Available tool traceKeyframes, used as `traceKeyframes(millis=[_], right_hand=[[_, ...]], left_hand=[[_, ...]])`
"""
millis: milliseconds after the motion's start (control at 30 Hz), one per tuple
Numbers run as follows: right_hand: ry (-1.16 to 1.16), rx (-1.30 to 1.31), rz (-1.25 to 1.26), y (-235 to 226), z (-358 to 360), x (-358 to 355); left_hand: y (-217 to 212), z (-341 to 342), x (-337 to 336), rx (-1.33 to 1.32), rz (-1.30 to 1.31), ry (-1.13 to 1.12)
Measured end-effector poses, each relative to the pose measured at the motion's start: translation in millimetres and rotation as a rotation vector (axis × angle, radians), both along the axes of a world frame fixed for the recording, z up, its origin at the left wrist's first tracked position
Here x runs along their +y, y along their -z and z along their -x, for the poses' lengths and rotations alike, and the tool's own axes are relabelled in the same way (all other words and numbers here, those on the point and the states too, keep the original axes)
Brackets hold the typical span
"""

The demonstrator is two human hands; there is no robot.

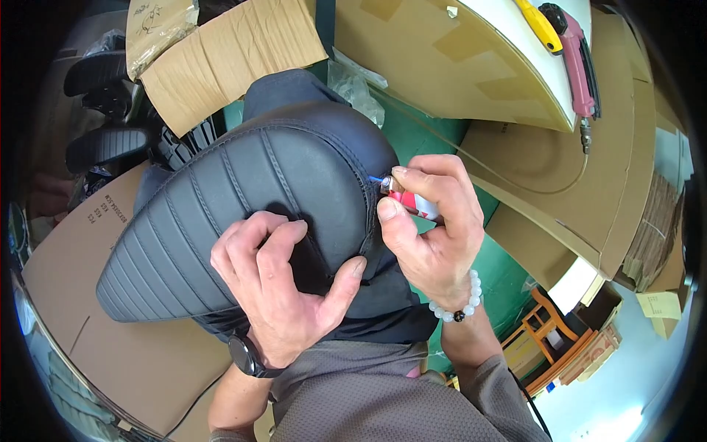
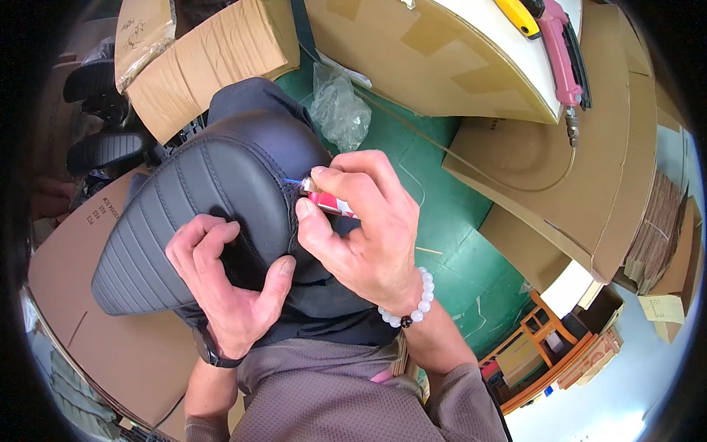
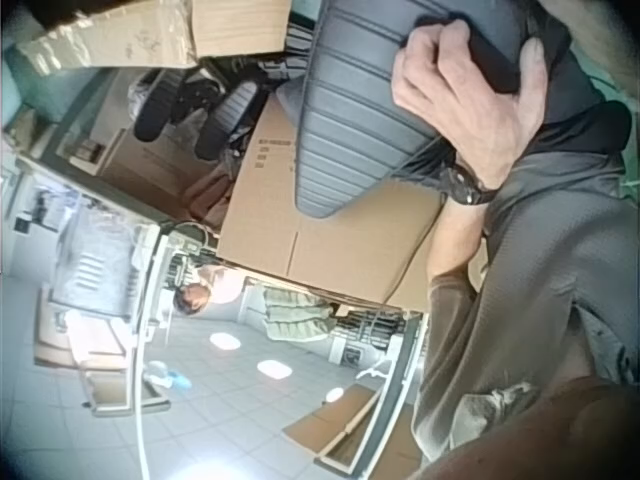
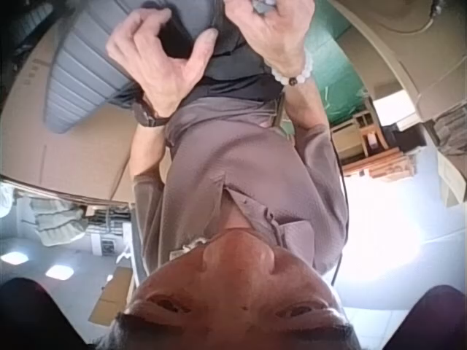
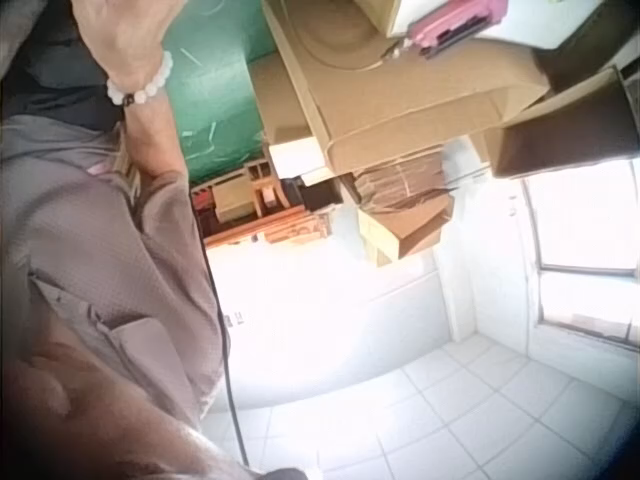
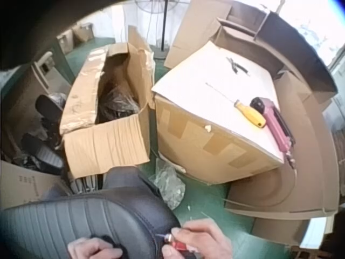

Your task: Unpacking, inspecting, trimming threads with a lighter, using a heat gun for finishing, and cleaning a motorcycle seat with a cloth and solvent.

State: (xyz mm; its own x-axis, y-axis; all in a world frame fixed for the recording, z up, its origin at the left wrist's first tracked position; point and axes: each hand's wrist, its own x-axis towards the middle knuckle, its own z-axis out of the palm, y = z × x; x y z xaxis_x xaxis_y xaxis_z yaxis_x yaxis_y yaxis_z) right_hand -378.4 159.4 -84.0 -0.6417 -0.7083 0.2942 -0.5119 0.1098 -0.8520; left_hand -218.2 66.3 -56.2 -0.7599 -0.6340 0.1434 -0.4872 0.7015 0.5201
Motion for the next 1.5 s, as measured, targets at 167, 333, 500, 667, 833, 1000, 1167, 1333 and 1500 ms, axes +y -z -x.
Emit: traceKeyframes(millis=[167,333,500,667,833,1000,1167,1333,1500], right_hand=[[0.024,-0.035,-0.07,-3,-3,0],[0.024,-0.137,-0.075,-6,0,1],[0.179,-0.614,-0.113,-15,4,-6],[0.15,-0.737,-0.11,-10,2,-14],[0.262,-0.952,0.041,6,9,10],[0.235,-1.105,-0.019,16,-11,32],[0.04,-1.309,0.065,15,-26,40],[-0.1,-1.28,0.01,0,-24,28],[-0.167,-1.188,0.037,-8,-30,25]], left_hand=[[2,0,0,-0.007,0.006,0.007],[0,0,0,-0.009,0.005,-0.002],[-1,1,0,0.0,0.005,0.011],[0,-3,-1,-0.006,-0.008,0.014],[-7,-13,-12,0.055,-0.096,0.052],[-10,-51,-67,0.054,0.0,-0.103],[-10,-59,-153,-0.192,-0.273,-0.191],[-8,-57,-199,-0.454,-0.872,0.086],[-24,-53,-209,-0.488,-1.038,0.172]])
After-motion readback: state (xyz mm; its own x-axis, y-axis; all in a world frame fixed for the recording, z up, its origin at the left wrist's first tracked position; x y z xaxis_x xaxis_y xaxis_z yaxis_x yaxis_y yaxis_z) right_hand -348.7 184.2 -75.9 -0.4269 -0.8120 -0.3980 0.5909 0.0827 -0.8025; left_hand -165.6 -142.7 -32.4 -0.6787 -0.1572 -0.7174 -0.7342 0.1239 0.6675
